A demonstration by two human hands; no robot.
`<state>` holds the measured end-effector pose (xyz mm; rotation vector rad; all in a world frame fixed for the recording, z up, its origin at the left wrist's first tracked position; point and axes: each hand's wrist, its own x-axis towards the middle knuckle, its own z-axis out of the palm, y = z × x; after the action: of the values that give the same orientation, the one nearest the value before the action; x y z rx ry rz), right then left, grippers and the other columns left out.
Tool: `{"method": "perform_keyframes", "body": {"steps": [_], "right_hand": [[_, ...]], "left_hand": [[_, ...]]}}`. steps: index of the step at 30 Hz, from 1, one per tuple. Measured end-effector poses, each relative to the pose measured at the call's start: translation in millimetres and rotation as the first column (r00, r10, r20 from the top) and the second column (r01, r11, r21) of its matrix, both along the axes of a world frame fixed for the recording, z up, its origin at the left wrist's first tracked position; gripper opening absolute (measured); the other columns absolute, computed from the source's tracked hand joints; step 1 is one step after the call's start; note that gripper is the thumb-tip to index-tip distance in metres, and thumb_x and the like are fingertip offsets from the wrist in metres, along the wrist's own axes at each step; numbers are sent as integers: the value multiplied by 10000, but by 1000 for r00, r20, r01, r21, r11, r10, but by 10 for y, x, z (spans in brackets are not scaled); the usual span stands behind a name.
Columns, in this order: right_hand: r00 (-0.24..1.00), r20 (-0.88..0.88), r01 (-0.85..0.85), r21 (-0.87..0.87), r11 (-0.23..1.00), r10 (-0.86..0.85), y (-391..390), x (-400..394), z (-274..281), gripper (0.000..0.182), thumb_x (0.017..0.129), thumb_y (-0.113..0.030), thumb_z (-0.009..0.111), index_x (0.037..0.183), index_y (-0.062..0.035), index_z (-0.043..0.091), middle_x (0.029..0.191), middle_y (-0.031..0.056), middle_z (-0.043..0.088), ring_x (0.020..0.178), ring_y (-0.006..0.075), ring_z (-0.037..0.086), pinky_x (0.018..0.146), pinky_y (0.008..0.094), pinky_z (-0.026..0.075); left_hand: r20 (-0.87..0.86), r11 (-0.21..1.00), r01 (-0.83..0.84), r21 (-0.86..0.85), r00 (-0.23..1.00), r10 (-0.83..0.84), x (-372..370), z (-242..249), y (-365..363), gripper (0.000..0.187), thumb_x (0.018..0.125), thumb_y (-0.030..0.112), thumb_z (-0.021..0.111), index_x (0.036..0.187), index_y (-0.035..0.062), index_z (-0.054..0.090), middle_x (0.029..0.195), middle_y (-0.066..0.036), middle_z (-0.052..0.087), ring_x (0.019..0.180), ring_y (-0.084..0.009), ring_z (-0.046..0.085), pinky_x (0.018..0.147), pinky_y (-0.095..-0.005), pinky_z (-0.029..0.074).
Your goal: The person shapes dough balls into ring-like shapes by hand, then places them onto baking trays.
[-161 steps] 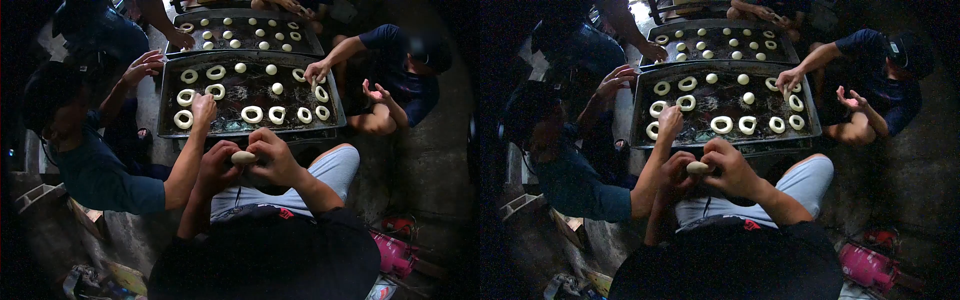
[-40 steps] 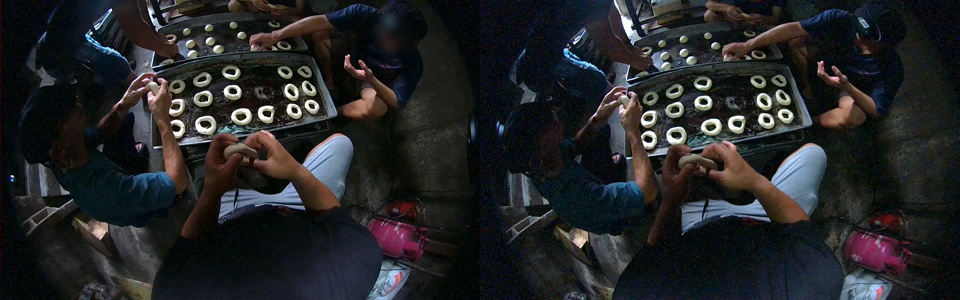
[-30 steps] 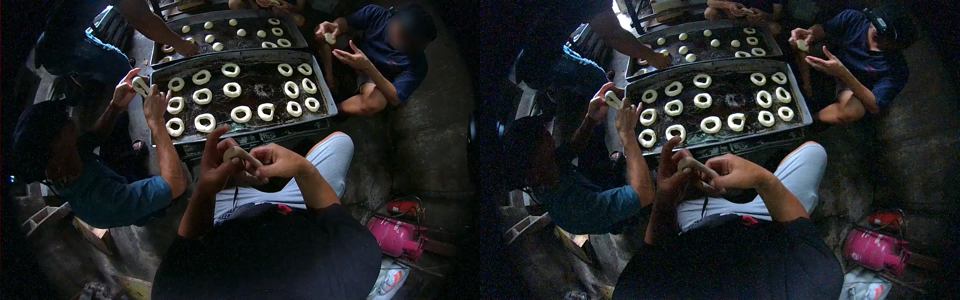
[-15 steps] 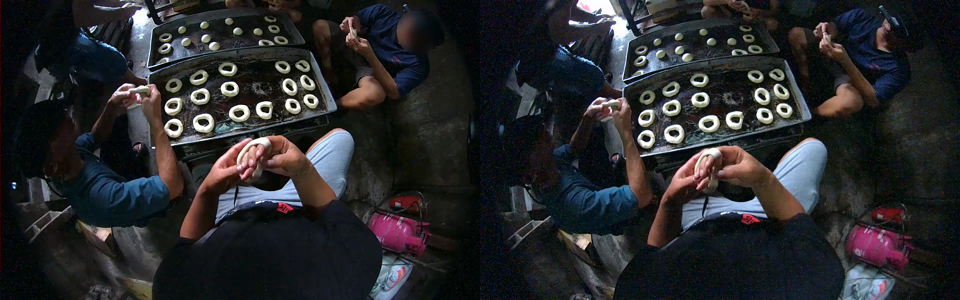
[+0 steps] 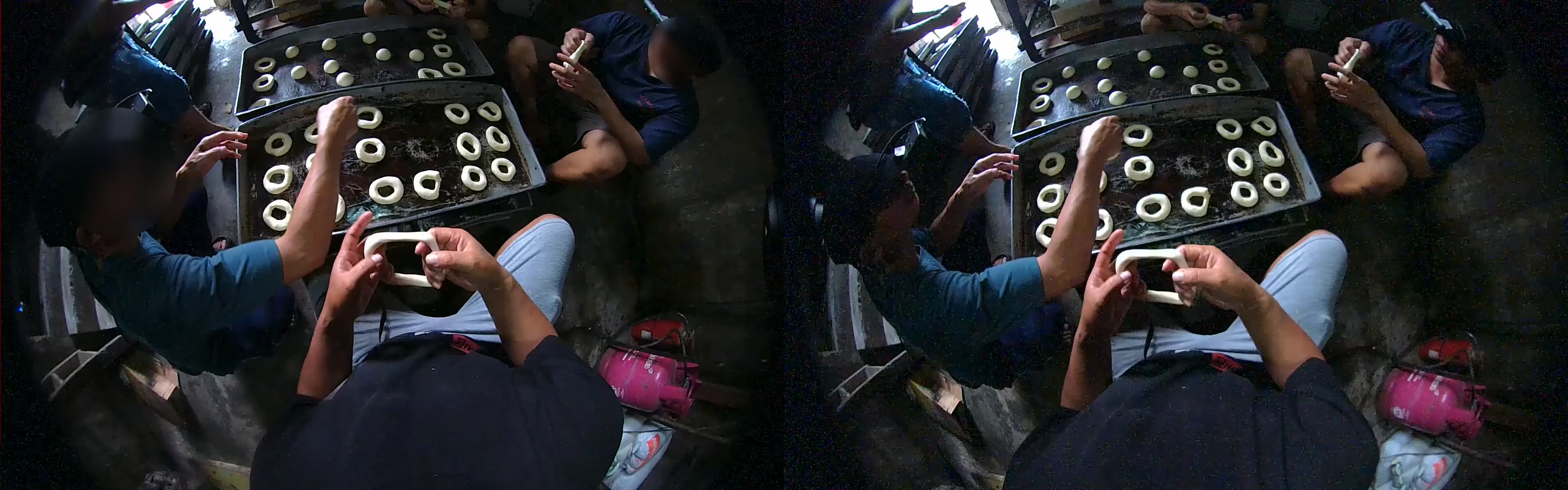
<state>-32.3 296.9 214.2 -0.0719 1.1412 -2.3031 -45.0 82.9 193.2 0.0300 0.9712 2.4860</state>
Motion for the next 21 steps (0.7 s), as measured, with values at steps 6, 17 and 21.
{"method": "perform_keyframes", "body": {"steps": [6,17,21], "right_hand": [[920,-246,0,778,628,305,138,-367,20,179,831,-150,594,928,1,592,719,88,607,660,158,583,606,295,462],[979,-201,163,855,492,26,808,-2047,-595,151,759,-79,583,888,-4,603,742,74,636,635,162,617,588,298,501],[919,-21,358,464,810,-394,919,-2473,-1211,42,800,1,557,839,-15,558,719,101,602,602,199,613,572,318,526]], "left_hand": [[42,936,105,-335,994,-97,-35,-666,177,667,866,42,574,1436,36,228,1154,-131,536,956,-184,581,844,-311,475],[-119,440,-27,-898,976,-182,245,-1215,-159,543,862,209,596,1344,30,422,1293,-201,472,1158,-292,517,960,-363,428],[-61,433,17,-901,985,-164,281,-1235,-293,535,882,208,573,1355,26,401,1322,-180,452,1178,-290,501,999,-359,389]]}}
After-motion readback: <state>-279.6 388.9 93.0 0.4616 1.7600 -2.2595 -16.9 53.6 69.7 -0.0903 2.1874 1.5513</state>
